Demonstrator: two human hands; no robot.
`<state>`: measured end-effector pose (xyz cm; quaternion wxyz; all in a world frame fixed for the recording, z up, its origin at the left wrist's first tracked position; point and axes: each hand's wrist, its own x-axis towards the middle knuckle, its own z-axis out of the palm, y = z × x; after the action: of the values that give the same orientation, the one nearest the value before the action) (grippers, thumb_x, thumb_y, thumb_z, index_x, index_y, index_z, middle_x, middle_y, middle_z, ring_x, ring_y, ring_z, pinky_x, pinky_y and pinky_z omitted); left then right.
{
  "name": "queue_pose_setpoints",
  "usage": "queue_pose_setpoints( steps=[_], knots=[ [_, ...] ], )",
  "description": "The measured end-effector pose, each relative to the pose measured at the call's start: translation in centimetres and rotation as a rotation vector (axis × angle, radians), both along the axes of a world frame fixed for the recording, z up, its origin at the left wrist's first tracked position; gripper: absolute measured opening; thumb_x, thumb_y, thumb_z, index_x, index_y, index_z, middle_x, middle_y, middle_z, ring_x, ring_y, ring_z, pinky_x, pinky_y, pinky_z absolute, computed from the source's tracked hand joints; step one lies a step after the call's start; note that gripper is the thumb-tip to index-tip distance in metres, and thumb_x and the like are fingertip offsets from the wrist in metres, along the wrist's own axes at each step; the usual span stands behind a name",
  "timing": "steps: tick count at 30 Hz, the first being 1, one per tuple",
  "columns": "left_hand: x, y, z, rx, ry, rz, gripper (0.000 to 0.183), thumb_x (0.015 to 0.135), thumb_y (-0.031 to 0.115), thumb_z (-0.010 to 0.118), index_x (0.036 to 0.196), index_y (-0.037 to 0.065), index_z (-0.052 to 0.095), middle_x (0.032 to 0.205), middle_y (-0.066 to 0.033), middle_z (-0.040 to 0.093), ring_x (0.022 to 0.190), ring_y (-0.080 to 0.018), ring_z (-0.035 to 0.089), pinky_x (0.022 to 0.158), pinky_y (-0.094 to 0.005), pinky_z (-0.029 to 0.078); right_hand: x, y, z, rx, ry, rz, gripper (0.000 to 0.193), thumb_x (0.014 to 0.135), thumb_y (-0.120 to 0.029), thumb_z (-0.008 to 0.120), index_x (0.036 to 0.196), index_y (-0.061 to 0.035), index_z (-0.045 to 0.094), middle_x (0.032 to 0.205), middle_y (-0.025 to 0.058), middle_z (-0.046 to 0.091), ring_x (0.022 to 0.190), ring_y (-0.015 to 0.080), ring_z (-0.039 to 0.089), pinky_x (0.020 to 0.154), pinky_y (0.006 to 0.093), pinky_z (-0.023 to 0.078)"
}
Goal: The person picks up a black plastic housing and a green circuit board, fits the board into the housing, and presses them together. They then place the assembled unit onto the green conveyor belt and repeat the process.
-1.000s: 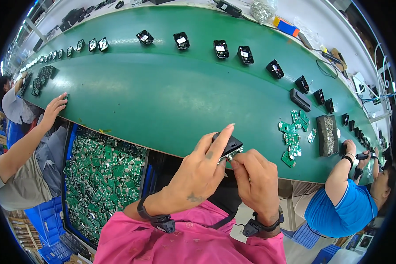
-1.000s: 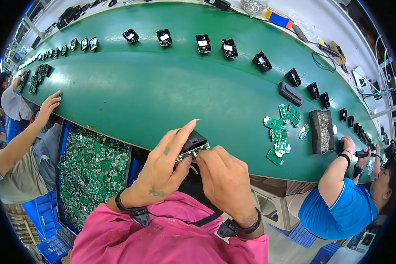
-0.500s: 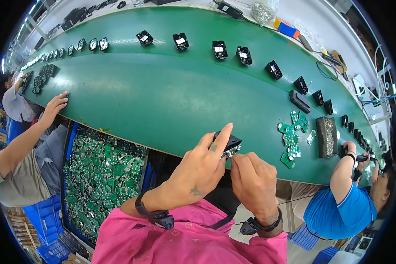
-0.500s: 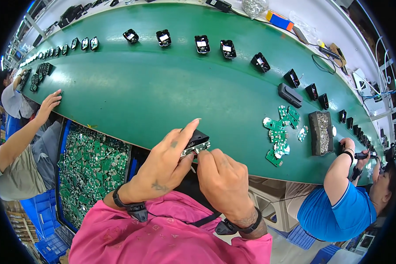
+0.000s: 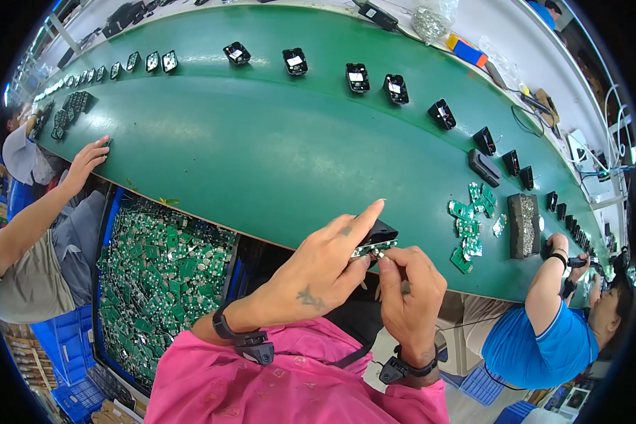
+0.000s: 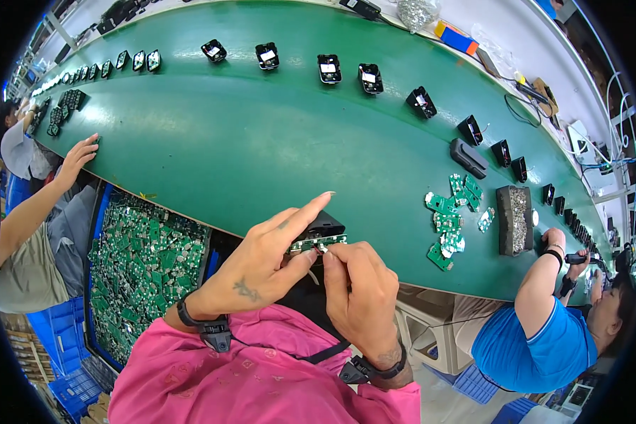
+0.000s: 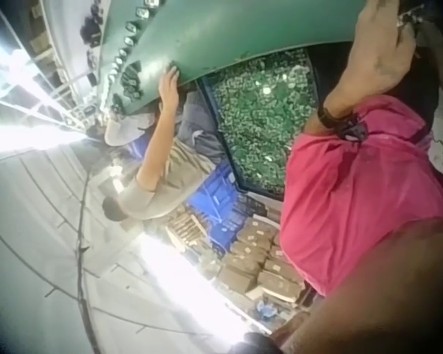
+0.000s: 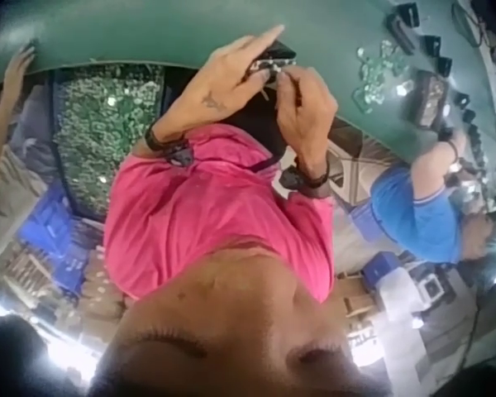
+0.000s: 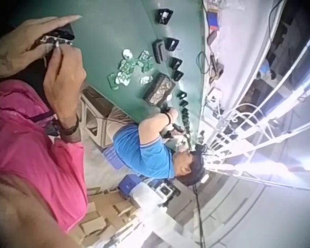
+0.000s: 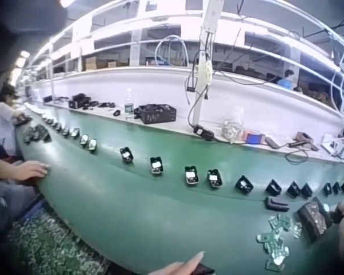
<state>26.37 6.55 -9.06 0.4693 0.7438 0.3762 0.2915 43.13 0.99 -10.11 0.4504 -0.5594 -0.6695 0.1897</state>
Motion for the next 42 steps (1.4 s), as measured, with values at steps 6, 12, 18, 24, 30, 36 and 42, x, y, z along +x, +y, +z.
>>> queue_pose_setpoints(
  steps=[6, 12, 18, 24, 30, 36, 42],
  knots=[
    [-0.1, 0.0, 0.4, -0.151, -0.051, 0.007, 0.068, 0.087, -0.002, 0.059, 0.152, 0.003, 0.039, 0.109, -0.0126, 0.06, 0.083, -0.017, 0.055, 0.072, -0.0291, 0.048, -1.3, -1.3, -0.8, -0.189, 0.548, -0.017, 0.006, 0.097, 0.001, 0.058, 0.099, 0.0032, 0.064, 0.082, 0.0033, 0.061, 0.061, 0.0059, 0.056, 0.053, 0.0201, 0.044],
    [-0.1, -0.2, 0.0, -0.058, -0.059, 0.035, 0.067, 0.088, -0.001, 0.059, 0.152, 0.003, 0.039, 0.11, -0.0138, 0.06, 0.084, -0.0193, 0.056, 0.073, -0.0301, 0.049, -2.1, -1.2, -1.3, -0.085, 0.447, -0.067, 0.006, 0.096, 0.001, 0.059, 0.098, 0.004, 0.064, 0.083, 0.005, 0.062, 0.062, 0.0068, 0.057, 0.052, 0.0211, 0.044],
    [-0.1, -0.4, -0.2, -0.019, -0.038, 0.03, 0.069, 0.088, -0.001, 0.059, 0.153, 0.003, 0.037, 0.112, -0.0159, 0.059, 0.084, -0.0218, 0.056, 0.072, -0.0305, 0.05, -2.0, -1.1, -1.6, -0.012, 0.292, -0.117, 0.002, 0.093, 0.003, 0.062, 0.093, 0.0037, 0.064, 0.081, 0.0065, 0.063, 0.062, 0.0081, 0.058, 0.052, 0.0225, 0.043],
    [-0.4, -0.3, 0.5, -0.038, -0.044, 0.025, 0.07, 0.087, -0.002, 0.059, 0.153, 0.004, 0.037, 0.112, -0.0161, 0.059, 0.078, -0.0218, 0.056, 0.071, -0.0316, 0.05, -1.0, -0.2, -0.1, 0.121, -0.042, -0.074, 0.006, 0.084, 0.004, 0.067, 0.086, 0.0003, 0.064, 0.074, 0.0096, 0.063, 0.057, 0.0182, 0.058, 0.051, 0.0289, 0.043],
    [-0.4, -0.4, 0.6, 0.018, -0.018, 0.01, 0.07, 0.087, -0.001, 0.058, 0.153, 0.004, 0.036, 0.11, -0.0161, 0.058, 0.077, -0.0233, 0.056, 0.071, -0.0322, 0.049, -0.2, 0.2, 0.8, 0.094, -0.089, -0.004, 0.008, 0.081, 0.004, 0.07, 0.083, -0.0011, 0.064, 0.072, 0.0095, 0.063, 0.056, 0.0212, 0.058, 0.05, 0.0309, 0.043],
    [-0.5, -0.5, 0.8, 0.04, 0.05, -0.003, 0.071, 0.087, 0.0, 0.058, 0.154, 0.003, 0.034, 0.11, -0.0196, 0.057, 0.084, -0.0319, 0.057, 0.076, -0.0369, 0.05, 0.1, 0.3, 0.8, 0.075, -0.1, 0.04, 0.009, 0.08, 0.004, 0.07, 0.083, -0.0018, 0.064, 0.072, 0.0096, 0.063, 0.055, 0.0222, 0.059, 0.05, 0.0316, 0.043],
    [-0.3, -0.6, 0.6, 0.156, 0.148, -0.017, 0.071, 0.087, -0.001, 0.057, 0.153, 0.002, 0.033, 0.108, -0.0235, 0.056, 0.089, -0.0407, 0.058, 0.079, -0.0451, 0.05, 0.2, 0.5, 1.0, 0.051, -0.174, 0.07, 0.009, 0.08, 0.002, 0.07, 0.084, -0.0024, 0.064, 0.07, 0.0093, 0.061, 0.054, 0.0246, 0.058, 0.05, 0.0346, 0.043]
  ],
)
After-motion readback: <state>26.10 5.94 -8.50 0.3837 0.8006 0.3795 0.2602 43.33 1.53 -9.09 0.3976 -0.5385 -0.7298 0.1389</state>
